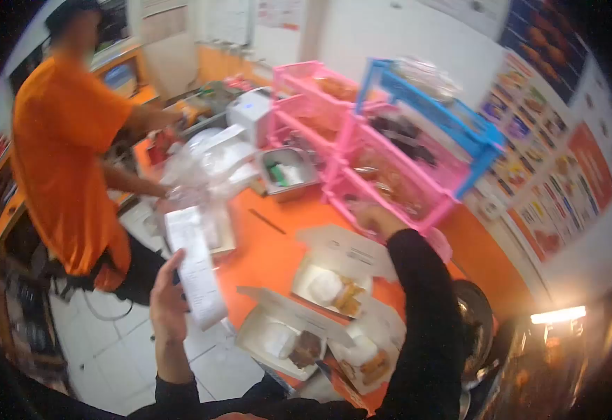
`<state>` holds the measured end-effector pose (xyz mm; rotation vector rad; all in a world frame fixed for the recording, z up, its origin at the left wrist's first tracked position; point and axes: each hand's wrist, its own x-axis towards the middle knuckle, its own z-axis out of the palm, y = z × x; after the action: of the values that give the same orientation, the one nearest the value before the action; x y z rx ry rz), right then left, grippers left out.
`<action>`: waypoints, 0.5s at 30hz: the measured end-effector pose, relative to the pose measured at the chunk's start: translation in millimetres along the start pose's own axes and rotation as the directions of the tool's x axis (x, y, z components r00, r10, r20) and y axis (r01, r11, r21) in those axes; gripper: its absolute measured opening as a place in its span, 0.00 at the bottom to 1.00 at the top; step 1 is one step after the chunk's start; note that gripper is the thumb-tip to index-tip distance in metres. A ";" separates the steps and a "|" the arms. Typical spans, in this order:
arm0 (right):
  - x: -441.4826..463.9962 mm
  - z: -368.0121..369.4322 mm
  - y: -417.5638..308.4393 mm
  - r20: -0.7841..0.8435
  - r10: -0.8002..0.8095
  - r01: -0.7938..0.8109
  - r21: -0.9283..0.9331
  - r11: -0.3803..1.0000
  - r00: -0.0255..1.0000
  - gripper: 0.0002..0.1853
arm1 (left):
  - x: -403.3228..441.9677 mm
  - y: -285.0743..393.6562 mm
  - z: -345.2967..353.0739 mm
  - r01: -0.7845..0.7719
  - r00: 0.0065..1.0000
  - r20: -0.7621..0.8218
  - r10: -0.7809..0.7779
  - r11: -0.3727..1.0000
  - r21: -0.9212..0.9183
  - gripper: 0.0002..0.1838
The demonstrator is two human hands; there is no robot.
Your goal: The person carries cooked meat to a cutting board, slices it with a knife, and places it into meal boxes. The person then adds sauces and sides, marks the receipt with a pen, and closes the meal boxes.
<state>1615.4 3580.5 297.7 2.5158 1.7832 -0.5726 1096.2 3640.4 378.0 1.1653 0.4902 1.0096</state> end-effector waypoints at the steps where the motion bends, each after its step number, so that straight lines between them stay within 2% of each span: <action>1: 1.4 -4.2 -11.1 -0.014 -0.006 0.005 -0.105 0.995 1.000 0.26 | 2.0 1.8 -1.2 0.010 1.000 0.013 -0.010 0.999 0.032 0.37; 2: 6.2 -10.7 -24.9 0.043 0.113 -0.112 -0.020 0.994 0.993 0.29 | 2.9 -0.7 -4.6 0.029 0.999 0.019 -0.030 0.999 0.021 0.36; 6: 13.1 -8.7 -19.3 0.046 0.218 -0.207 -0.179 0.962 0.975 0.26 | 10.2 4.7 -10.1 0.065 0.997 0.052 -0.066 0.998 0.011 0.34; 10: 20.9 3.9 -12.4 -0.004 0.274 -0.261 -0.315 0.912 0.962 0.23 | 11.2 2.4 -9.8 0.100 0.995 -0.010 -0.100 0.995 -0.027 0.37; 15: 24.1 14.6 -13.5 -0.111 0.298 -0.317 -0.422 0.849 0.948 0.20 | 10.0 1.1 -8.2 0.072 0.997 0.037 -0.072 0.997 -0.023 0.33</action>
<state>1605.8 3604.1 279.7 2.4204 1.2846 -0.0884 1094.4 3653.2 377.7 1.1351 0.4866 0.9283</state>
